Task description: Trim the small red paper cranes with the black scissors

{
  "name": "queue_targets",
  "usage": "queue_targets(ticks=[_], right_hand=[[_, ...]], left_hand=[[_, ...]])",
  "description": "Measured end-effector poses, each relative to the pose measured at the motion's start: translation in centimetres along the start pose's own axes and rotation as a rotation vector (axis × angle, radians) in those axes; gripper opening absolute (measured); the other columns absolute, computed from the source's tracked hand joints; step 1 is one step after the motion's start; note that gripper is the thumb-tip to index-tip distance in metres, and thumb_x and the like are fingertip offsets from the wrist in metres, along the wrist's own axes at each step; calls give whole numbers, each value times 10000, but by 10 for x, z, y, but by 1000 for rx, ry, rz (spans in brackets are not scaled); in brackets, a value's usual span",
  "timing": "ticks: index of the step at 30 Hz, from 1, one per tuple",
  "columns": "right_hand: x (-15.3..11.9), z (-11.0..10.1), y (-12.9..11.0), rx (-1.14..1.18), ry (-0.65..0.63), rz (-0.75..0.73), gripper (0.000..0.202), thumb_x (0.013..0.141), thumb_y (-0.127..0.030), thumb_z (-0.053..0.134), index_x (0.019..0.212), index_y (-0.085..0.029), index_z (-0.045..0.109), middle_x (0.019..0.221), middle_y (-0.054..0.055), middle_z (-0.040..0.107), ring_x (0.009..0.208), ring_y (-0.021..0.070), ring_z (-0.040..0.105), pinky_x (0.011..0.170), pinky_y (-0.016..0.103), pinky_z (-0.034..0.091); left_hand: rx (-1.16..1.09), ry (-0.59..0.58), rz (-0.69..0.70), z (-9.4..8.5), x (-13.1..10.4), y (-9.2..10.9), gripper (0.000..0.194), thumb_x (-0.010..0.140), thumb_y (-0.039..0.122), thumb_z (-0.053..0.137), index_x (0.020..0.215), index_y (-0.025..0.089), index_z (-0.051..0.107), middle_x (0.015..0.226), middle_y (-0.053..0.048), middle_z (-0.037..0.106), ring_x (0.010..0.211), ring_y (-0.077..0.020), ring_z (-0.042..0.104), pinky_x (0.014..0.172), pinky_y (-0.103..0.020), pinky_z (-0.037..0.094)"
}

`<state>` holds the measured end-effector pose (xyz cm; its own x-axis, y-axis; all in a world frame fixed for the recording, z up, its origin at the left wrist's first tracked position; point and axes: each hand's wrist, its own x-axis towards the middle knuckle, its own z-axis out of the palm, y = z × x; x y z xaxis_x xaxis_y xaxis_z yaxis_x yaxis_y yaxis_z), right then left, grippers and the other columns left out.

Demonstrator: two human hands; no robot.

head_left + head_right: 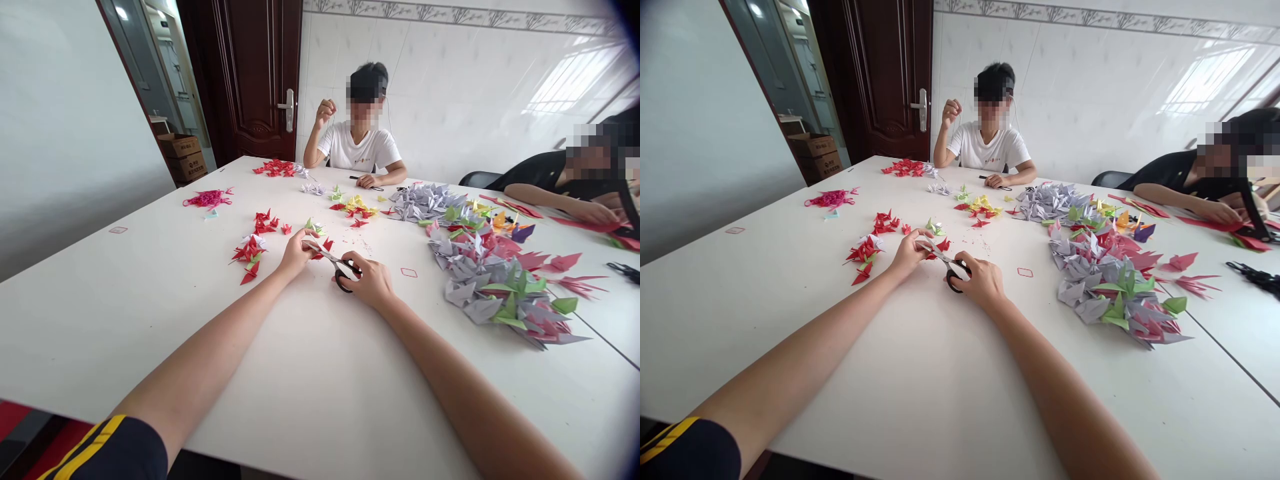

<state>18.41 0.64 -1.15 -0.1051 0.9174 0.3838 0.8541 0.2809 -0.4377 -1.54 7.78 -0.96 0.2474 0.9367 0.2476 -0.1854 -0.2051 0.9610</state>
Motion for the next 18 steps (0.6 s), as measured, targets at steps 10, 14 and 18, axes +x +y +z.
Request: queue_targets(ticks=[10, 14, 18], right_hand=[[1, -1, 1, 1, -2, 13, 337, 732, -467, 699, 1019, -299, 642, 726, -31, 636, 608, 150, 517, 599, 249, 314], [1, 0, 2, 8, -5, 15, 335, 740, -472, 695, 1024, -303, 643, 719, -33, 617, 605, 150, 514, 599, 249, 318], [1, -1, 3, 0, -12, -8, 361, 753, -442, 679, 1085, -309, 632, 703, -42, 574, 624, 151, 513, 600, 250, 325]], left_hand=[[-46, -17, -33, 0, 0, -1, 394, 640, 156, 774, 960, 182, 545, 700, 14, 672, 646, -131, 669, 717, -302, 570], [-58, -14, -34, 0, 1, -2, 399, 631, 163, 784, 956, 179, 552, 694, 16, 676, 632, -124, 665, 694, -280, 560], [-63, 21, -37, -1, 1, -2, 396, 618, 141, 761, 958, 177, 562, 724, 9, 696, 649, -132, 677, 673, -260, 543]])
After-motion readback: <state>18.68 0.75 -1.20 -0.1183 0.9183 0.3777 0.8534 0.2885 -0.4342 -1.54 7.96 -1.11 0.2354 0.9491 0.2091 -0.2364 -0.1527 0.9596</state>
